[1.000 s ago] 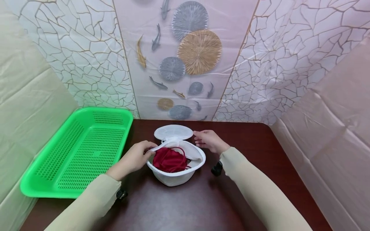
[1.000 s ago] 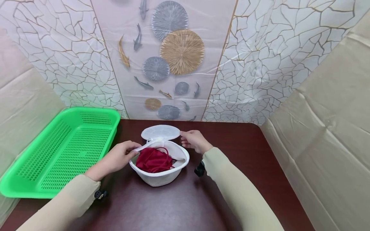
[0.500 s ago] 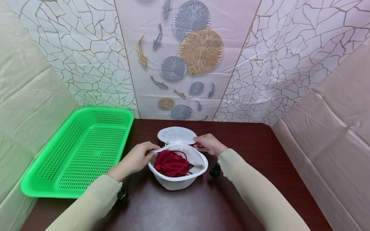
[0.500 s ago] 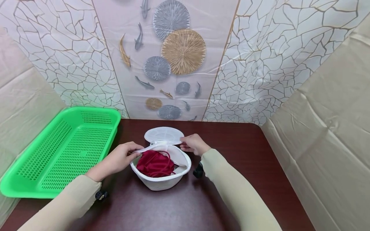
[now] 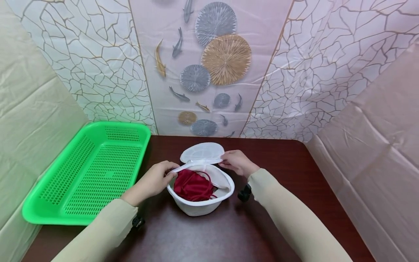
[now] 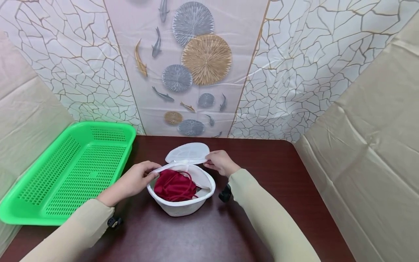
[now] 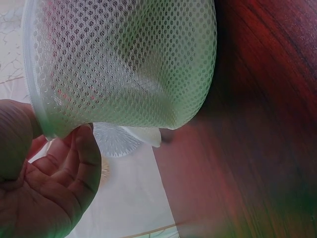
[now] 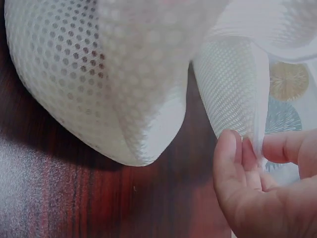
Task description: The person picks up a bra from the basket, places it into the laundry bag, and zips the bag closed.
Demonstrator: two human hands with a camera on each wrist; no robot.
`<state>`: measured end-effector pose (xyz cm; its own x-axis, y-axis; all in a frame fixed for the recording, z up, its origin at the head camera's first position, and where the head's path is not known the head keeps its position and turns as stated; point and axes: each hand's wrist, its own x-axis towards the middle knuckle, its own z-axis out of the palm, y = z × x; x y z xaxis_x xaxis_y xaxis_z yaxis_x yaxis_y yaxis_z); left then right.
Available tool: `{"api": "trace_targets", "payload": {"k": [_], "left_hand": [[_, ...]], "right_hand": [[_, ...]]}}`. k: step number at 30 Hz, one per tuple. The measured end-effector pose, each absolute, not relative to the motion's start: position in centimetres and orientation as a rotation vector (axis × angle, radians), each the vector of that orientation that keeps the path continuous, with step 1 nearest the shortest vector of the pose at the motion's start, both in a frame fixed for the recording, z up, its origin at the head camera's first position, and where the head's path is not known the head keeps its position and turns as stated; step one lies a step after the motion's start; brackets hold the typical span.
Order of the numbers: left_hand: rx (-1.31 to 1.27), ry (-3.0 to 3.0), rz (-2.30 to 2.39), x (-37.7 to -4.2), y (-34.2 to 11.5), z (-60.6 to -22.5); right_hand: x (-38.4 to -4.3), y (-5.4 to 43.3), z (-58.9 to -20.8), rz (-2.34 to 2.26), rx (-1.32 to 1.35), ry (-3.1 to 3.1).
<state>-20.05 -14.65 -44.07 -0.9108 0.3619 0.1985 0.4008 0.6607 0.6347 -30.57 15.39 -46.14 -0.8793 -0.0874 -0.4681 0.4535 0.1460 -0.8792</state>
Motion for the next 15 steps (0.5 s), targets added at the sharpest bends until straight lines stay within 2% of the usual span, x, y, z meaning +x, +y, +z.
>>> {"api": "trace_targets", "payload": {"k": [15], "left_hand": [[-0.612, -2.83, -1.107, -19.7, -14.4, -44.0]], "right_hand": [[-30.5, 15.5, -44.1, -2.108, 0.147, 1.844]]}}
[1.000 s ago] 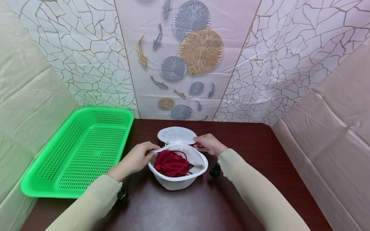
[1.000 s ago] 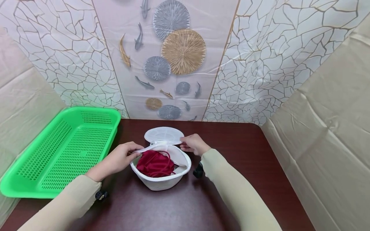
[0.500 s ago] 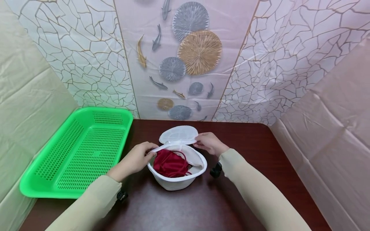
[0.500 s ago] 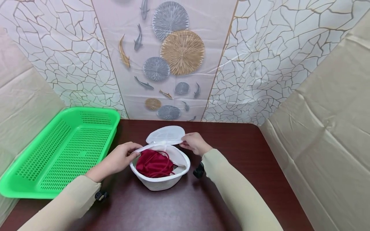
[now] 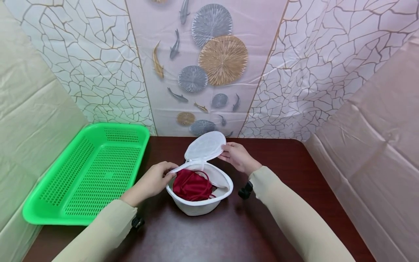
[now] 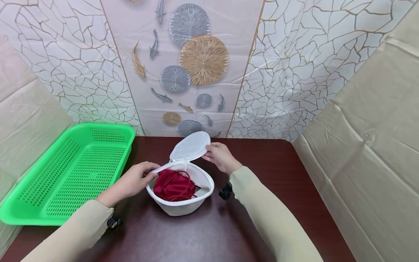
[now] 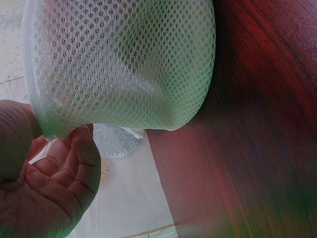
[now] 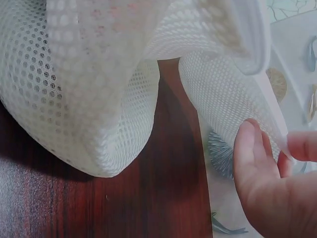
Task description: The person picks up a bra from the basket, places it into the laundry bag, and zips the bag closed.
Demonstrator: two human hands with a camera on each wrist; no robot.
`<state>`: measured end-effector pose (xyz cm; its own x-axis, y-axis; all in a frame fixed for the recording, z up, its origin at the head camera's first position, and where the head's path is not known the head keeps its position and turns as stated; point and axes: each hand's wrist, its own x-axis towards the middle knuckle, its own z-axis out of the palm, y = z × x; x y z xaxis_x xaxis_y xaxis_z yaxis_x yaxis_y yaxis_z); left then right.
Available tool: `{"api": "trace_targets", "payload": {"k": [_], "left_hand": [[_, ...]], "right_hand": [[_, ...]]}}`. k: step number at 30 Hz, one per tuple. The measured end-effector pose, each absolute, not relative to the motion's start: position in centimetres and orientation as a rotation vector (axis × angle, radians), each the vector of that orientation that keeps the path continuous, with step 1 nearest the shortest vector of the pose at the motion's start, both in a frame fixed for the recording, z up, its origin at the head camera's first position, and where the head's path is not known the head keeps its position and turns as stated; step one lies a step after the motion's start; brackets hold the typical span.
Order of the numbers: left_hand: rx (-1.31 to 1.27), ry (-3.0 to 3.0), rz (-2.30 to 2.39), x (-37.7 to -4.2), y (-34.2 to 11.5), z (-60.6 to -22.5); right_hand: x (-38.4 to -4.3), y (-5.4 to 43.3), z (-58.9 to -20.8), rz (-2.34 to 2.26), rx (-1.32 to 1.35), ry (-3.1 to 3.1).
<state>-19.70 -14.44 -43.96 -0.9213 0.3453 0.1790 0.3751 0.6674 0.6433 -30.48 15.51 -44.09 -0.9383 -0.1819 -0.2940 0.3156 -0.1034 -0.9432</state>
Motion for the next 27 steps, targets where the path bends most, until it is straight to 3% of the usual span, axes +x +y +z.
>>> {"api": "trace_targets", "payload": {"k": [27], "left_hand": [[-0.515, -2.822, -1.243, -20.23, -14.69, -44.23]], "right_hand": [[-30.76, 15.69, -43.58, -2.138, 0.214, 1.961]]}}
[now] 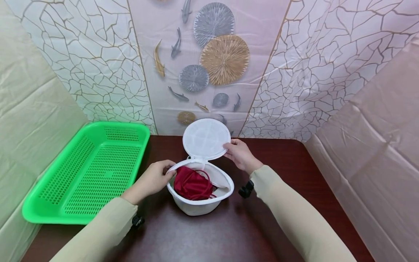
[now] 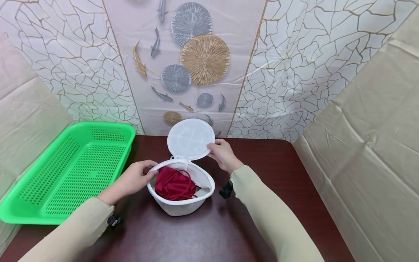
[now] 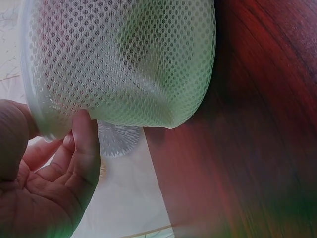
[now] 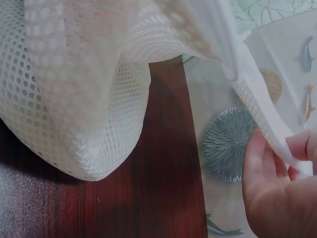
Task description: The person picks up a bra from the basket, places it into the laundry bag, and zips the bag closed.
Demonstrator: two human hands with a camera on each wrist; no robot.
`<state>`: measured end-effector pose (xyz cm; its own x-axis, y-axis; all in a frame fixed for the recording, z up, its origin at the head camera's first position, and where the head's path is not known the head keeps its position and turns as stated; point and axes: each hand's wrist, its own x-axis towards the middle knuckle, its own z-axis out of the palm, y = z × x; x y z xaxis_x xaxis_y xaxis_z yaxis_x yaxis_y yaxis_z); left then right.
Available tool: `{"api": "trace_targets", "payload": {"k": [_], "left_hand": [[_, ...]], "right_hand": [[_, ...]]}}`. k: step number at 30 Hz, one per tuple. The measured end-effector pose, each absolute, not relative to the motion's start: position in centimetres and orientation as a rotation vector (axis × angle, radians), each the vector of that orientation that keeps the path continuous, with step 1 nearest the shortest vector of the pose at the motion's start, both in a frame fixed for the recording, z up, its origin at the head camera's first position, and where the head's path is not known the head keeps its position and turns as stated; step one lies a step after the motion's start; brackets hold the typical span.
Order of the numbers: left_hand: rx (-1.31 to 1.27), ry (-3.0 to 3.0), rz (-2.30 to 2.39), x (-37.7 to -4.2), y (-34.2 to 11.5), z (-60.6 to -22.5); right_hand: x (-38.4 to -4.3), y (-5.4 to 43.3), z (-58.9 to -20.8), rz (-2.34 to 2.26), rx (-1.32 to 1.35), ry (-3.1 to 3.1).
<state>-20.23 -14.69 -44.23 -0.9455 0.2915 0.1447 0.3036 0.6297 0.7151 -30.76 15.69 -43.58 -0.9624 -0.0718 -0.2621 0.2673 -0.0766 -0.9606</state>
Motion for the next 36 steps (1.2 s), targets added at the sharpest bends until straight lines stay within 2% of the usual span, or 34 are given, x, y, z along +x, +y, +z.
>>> {"api": "trace_targets", "payload": {"k": [18, 36], "left_hand": [[-0.344, -2.719, -1.242, -20.6, -14.2, -44.4], [-0.346, -2.72, -1.328, -21.2, -14.9, -44.3]], "right_hand": [[-31.4, 15.3, -40.3, -2.137, 0.006, 2.143], [-30.7, 15.2, -40.5, -2.089, -0.124, 2.169]]}}
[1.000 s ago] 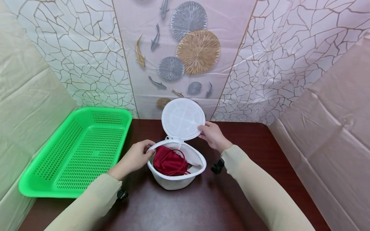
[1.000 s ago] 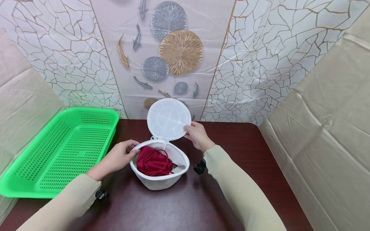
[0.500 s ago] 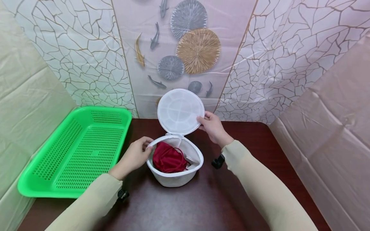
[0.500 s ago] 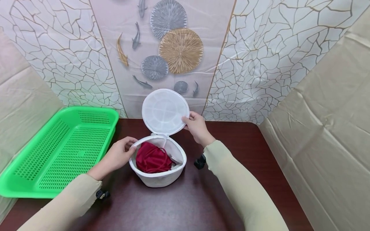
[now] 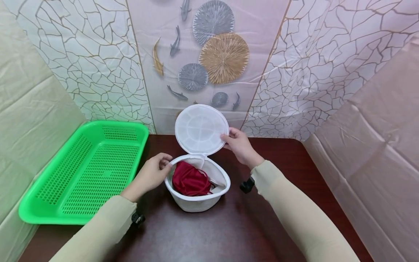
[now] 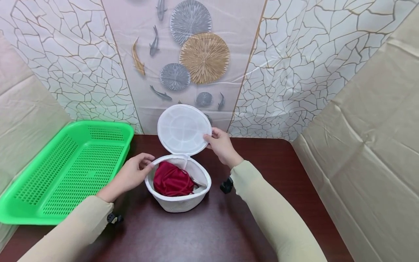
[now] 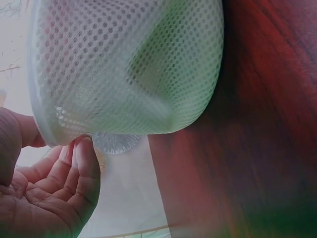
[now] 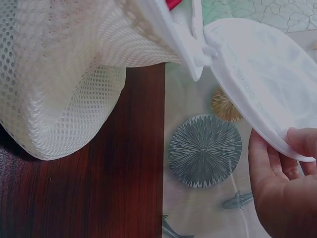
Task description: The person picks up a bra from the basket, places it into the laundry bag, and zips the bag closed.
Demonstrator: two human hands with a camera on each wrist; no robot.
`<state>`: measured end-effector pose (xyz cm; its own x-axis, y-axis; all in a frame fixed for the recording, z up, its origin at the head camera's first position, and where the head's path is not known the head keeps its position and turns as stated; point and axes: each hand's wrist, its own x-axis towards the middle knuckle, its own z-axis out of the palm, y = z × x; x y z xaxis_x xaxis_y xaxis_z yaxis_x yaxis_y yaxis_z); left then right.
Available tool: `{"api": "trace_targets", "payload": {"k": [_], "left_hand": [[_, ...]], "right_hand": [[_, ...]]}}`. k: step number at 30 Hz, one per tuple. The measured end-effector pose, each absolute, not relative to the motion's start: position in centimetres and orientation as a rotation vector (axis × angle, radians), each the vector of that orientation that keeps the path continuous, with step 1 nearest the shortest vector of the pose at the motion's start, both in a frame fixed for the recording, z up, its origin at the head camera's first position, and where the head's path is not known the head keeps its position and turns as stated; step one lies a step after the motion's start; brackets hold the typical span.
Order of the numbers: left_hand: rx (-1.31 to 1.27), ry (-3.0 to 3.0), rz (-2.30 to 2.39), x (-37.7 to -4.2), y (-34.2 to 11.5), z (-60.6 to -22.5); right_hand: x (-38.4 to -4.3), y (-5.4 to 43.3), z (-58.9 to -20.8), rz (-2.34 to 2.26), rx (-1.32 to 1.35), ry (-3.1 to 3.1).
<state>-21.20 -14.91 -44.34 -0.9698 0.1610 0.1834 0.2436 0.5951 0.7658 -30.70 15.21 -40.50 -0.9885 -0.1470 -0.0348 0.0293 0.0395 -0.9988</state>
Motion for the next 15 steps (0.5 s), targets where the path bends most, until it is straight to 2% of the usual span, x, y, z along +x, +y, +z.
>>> {"api": "trace_targets", "payload": {"k": [15], "left_hand": [[-0.368, -2.592, -1.377, -22.4, -14.9, -41.9]], "right_hand": [[-29.7, 15.1, -40.1, -2.031, -0.295, 2.161]]}}
